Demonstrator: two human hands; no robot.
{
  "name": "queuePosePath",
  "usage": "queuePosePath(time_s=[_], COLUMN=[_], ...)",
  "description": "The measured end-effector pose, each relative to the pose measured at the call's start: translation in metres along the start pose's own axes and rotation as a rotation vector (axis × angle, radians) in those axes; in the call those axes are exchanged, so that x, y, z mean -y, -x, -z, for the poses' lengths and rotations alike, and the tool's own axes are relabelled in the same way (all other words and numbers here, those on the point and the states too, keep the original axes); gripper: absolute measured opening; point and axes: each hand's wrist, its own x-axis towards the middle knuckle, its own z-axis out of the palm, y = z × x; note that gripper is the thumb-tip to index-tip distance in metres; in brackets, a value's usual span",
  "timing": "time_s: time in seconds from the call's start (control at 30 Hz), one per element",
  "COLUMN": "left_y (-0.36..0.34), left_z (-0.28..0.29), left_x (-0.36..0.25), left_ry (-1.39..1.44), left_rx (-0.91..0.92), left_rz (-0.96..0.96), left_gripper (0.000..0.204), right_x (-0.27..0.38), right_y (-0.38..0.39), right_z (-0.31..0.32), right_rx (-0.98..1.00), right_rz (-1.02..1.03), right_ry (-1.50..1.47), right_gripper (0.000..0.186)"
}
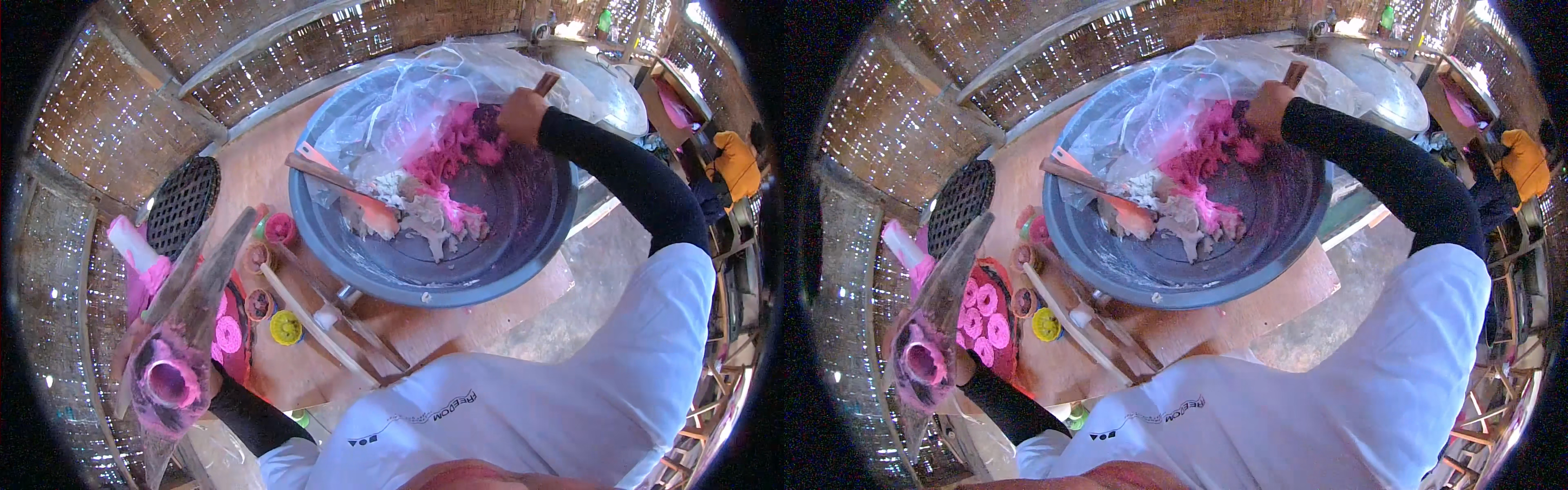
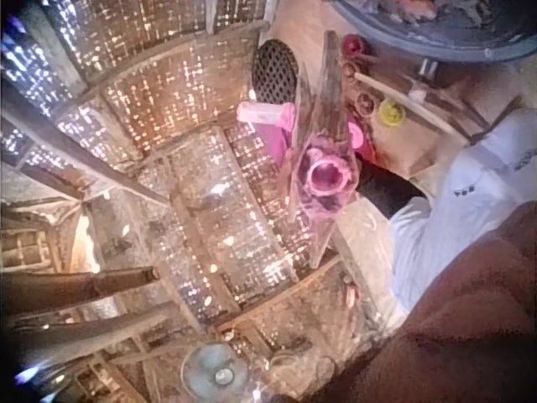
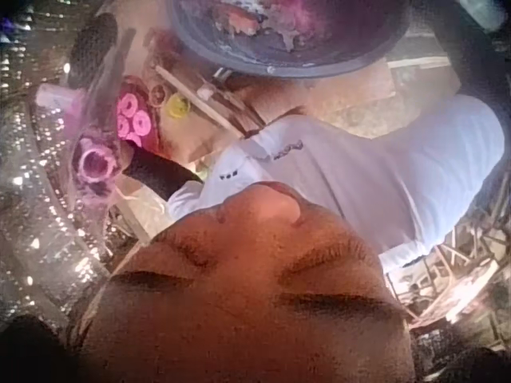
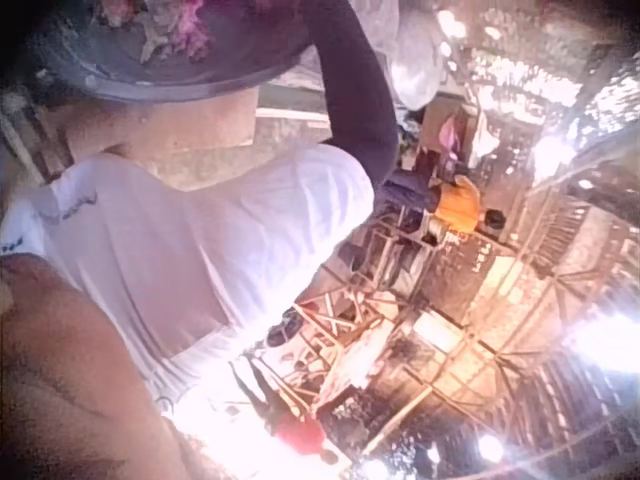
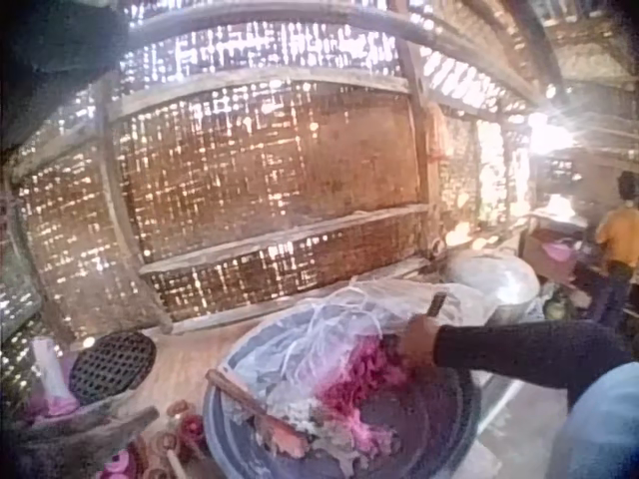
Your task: The person prepares ring-shaped pastries by filling a manual piping tool with pink dough from a bowl and squeezing it onto a board.
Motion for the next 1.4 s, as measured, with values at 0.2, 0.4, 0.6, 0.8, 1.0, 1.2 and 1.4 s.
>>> queuePosePath(time_s=[0.2,0.4,0.6,0.8,1.0,1.2,1.4], left_y=[-0.032,-0.025,-0.037,-0.039,-0.025,-0.019,-0.015], left_z=[-0.014,-0.093,-0.077,-0.066,-0.081,-0.076,-0.076], left_x=[-0.036,-0.009,-0.071,-0.046,-0.008,-0.047,-0.053], left_ry=[1.382,1.002,0.871,1.013,0.691,0.589,0.488], left_rx=[0.459,0.535,0.17,0.192,0.177,0.002,0.0], left_rz=[1.105,0.187,0.333,0.399,0.258,0.362,0.322], left_gripper=[0.038,0.034,0.035,0.053,0.033,0.029,0.044], right_x=[0.004,0.065,0.126,0.231,0.242,0.268,0.291], right_y=[0.09,0.131,0.121,0.104,0.145,0.1,0.098], right_z=[0.097,0.196,0.24,0.256,0.246,0.219,0.207], right_rx=[-0.409,-0.648,-0.679,-0.916,-0.892,-1.097,-1.064], right_rz=[-0.05,0.145,-0.011,-0.205,-0.283,-0.442,-0.381], right_ry=[-0.321,-0.83,-0.571,-0.282,-0.469,-1.051,-1.311], right_gripper=[0.014,0.019,0.024,0.038,0.037,0.029,0.03])
